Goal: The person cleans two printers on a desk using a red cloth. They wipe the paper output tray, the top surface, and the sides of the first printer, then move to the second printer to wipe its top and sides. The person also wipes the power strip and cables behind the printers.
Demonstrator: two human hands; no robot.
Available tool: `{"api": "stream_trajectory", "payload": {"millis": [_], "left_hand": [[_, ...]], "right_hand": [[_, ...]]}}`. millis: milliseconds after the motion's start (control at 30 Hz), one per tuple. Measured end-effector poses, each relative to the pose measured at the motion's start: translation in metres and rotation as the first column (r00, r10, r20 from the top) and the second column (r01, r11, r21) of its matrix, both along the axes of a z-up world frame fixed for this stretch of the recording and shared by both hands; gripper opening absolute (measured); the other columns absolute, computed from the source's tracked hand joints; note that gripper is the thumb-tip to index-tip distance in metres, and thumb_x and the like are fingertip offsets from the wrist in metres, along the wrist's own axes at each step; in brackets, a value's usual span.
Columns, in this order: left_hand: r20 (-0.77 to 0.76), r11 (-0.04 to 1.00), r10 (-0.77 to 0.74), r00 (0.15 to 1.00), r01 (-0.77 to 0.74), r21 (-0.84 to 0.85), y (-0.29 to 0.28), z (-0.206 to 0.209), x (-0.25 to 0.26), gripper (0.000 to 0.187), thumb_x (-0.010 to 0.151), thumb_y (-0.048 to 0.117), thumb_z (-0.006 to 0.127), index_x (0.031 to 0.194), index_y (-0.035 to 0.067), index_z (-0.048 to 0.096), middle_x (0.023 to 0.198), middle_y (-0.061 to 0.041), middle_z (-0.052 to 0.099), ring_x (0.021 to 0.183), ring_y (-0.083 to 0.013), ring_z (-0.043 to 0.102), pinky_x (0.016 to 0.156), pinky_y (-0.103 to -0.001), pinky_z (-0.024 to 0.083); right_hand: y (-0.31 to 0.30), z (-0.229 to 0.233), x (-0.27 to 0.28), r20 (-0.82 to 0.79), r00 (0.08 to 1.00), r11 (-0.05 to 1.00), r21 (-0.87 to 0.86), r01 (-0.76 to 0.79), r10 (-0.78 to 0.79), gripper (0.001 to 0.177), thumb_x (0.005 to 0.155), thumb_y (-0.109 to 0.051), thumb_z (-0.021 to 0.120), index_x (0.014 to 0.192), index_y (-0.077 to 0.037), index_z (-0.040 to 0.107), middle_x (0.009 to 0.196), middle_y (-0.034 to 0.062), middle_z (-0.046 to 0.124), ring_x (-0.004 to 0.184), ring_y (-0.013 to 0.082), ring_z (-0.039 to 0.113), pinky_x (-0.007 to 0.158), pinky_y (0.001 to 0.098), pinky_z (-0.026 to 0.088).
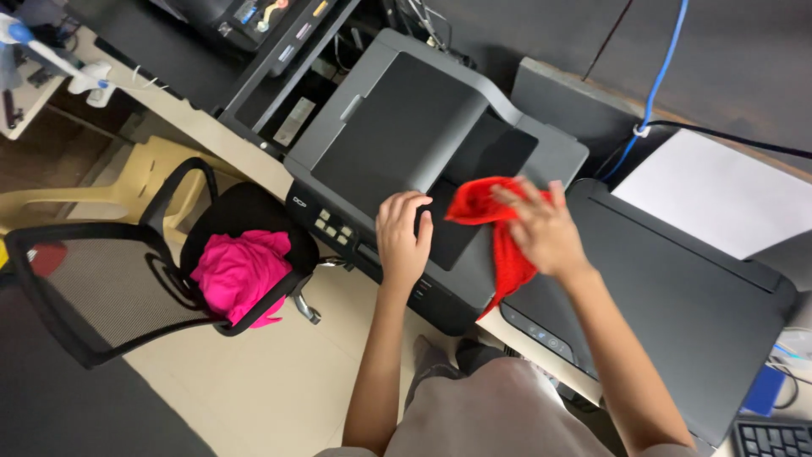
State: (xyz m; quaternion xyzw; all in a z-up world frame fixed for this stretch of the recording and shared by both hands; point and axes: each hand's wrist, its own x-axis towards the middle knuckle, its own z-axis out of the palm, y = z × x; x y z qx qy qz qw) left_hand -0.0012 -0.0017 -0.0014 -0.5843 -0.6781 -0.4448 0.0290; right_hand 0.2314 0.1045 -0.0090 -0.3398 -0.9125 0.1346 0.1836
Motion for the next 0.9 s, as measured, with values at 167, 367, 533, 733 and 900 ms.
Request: {"api": "stream_trajectory", "payload": {"millis": [167, 367, 533, 733, 900], "left_hand": [[0.002, 1.000, -0.009, 1.000, 0.009, 0.023, 0.003, 0.002, 0.002, 0.021, 0.093, 0.011, 0.068, 0.114, 0.012, 0.066, 0.122, -0.002, 0.067, 0.124, -0.0285, 0.058, 0.106, -0.045, 0.043], [-0.001, 1.000, 0.015, 1.000, -0.015, 0.015, 0.003, 0.003, -0.001, 0.021, 0.092, 0.011, 0.068, 0.113, 0.013, 0.067, 0.121, -0.001, 0.068, 0.124, -0.0275, 0.058, 0.105, -0.044, 0.043], [-0.006, 1.000, 0.015, 1.000, -0.016, -0.007, 0.002, 0.000, 0.000, 0.020, 0.093, 0.012, 0.068, 0.114, 0.013, 0.068, 0.121, -0.001, 0.068, 0.124, -0.0271, 0.057, 0.106, -0.044, 0.043], [-0.007, 1.000, 0.015, 1.000, -0.015, 0.000, 0.003, -0.002, -0.001, 0.020, 0.094, 0.013, 0.067, 0.114, 0.013, 0.068, 0.121, -0.001, 0.068, 0.124, -0.0271, 0.057, 0.106, -0.044, 0.043], [-0.004, 1.000, 0.010, 1.000, -0.010, -0.005, 0.001, 0.000, 0.001, 0.020, 0.094, 0.013, 0.067, 0.114, 0.014, 0.068, 0.121, -0.001, 0.068, 0.124, -0.0273, 0.057, 0.106, -0.044, 0.043]], "right_hand": [[0.027, -0.011, -0.012, -0.018, 0.999, 0.997, 0.073, 0.038, -0.037, 0.054, 0.094, -0.012, 0.057, 0.148, -0.016, 0.054, 0.156, 0.0003, 0.051, 0.153, 0.0293, 0.033, 0.123, 0.0651, 0.011], [0.054, -0.015, -0.068, -0.016, 0.995, 0.984, 0.147, -0.097, 0.101, 0.061, 0.081, 0.003, 0.059, 0.141, -0.013, 0.064, 0.150, 0.0104, 0.056, 0.149, 0.0323, 0.040, 0.124, 0.0592, 0.023], [0.052, 0.002, -0.063, -0.161, 0.960, 0.974, 0.040, -0.225, 0.228, 0.063, 0.076, 0.012, 0.056, 0.133, -0.011, 0.070, 0.147, 0.0133, 0.060, 0.144, 0.0332, 0.047, 0.123, 0.0511, 0.032], [0.042, 0.016, -0.012, -0.255, 0.941, 0.968, -0.061, -0.243, 0.220, 0.043, 0.075, 0.015, 0.056, 0.111, -0.003, 0.071, 0.142, 0.0135, 0.064, 0.144, 0.0341, 0.049, 0.123, 0.0486, 0.034], [0.063, -0.012, -0.011, -0.383, 0.924, 1.000, -0.011, 0.001, -0.005, 0.032, 0.083, 0.017, 0.053, 0.106, 0.000, 0.068, 0.135, 0.0128, 0.070, 0.123, 0.0328, 0.064, 0.109, 0.0397, 0.051]]}}
